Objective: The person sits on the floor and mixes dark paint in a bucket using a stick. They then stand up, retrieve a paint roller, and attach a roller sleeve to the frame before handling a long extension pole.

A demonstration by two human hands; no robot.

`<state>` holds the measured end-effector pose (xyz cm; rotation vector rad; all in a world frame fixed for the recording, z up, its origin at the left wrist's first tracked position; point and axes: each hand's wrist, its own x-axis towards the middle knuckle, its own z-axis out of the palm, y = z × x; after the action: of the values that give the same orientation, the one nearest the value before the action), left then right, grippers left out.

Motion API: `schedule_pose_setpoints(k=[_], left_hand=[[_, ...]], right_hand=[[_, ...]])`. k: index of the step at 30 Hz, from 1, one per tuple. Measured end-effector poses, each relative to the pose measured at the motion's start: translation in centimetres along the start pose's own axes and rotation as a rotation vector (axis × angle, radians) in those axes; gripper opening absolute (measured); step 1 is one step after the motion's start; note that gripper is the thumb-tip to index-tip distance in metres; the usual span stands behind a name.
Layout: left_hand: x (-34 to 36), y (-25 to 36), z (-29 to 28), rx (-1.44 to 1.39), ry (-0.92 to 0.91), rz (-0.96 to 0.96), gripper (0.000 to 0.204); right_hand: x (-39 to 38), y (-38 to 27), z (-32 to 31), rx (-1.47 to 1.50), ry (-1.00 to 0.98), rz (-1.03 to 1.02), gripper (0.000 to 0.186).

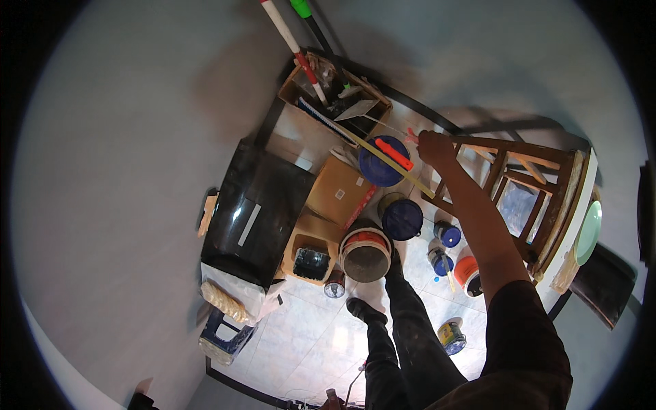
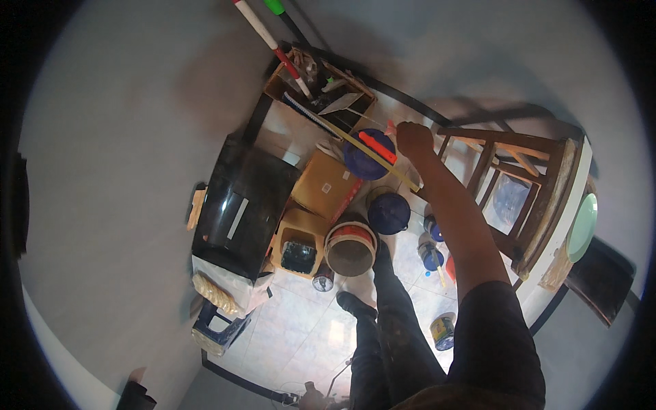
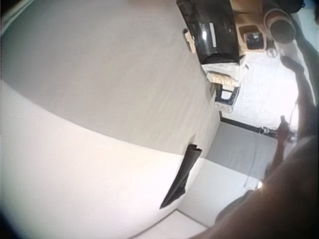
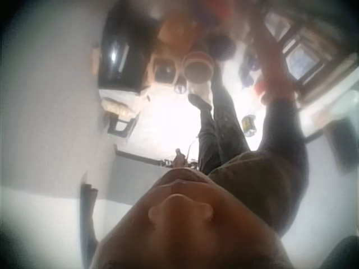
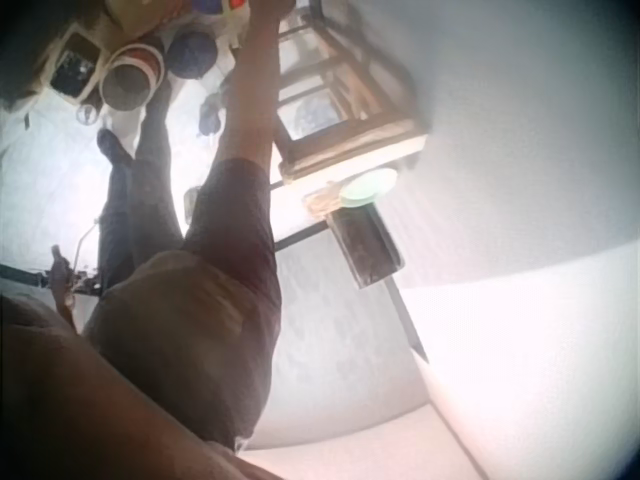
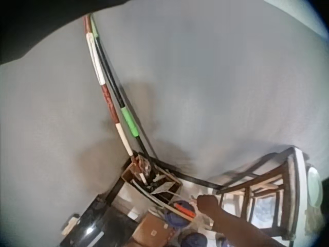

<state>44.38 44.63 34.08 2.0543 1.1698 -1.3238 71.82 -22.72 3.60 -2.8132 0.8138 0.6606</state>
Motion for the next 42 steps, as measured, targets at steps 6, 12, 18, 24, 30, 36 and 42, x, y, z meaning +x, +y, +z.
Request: schedule_pose_setpoints(k=[6,12,18,24,30,36,42], left_hand=[[-0.4,-0.1,0.0,0.01,-0.008,0.015,0.075],[-0.6,-2.0,-0.3,0.053,-0.006,0.028,0.075],[-2.3,0.2,0.1,-0.101,-0.031,-0.049,0.069],[-3.2,1.3,0.3,-0.137,-0.101,-0.151,0.069],[1.1,-4.0,1.1,-0.084,-0.11,-0.051,0.074],[-0.2,-2.3,1.3,-0.083,-0.125,0.027,0.077],[-3.4,-0.2,0.3,-0.102,-0.144,-0.097,0.073]], right_hand=[[1.1,-5.1,-7.7,0.02,0.078,-0.052,0.018],[4.2,-8.0,-11.1,-0.032,0.117,-0.124,0.021],[6.7,-11.1,-14.6,-0.233,0.139,-0.147,0.022],[6.4,-13.2,-19.3,-0.25,-0.006,-0.193,0.025],[7.9,-11.5,-17.2,-0.217,-0.077,-0.052,0.032],[5.8,-7.9,-14.1,-0.152,0.025,-0.116,0.027],[4.5,-10.9,-19.7,-0.312,0.132,-0.206,0.026]])
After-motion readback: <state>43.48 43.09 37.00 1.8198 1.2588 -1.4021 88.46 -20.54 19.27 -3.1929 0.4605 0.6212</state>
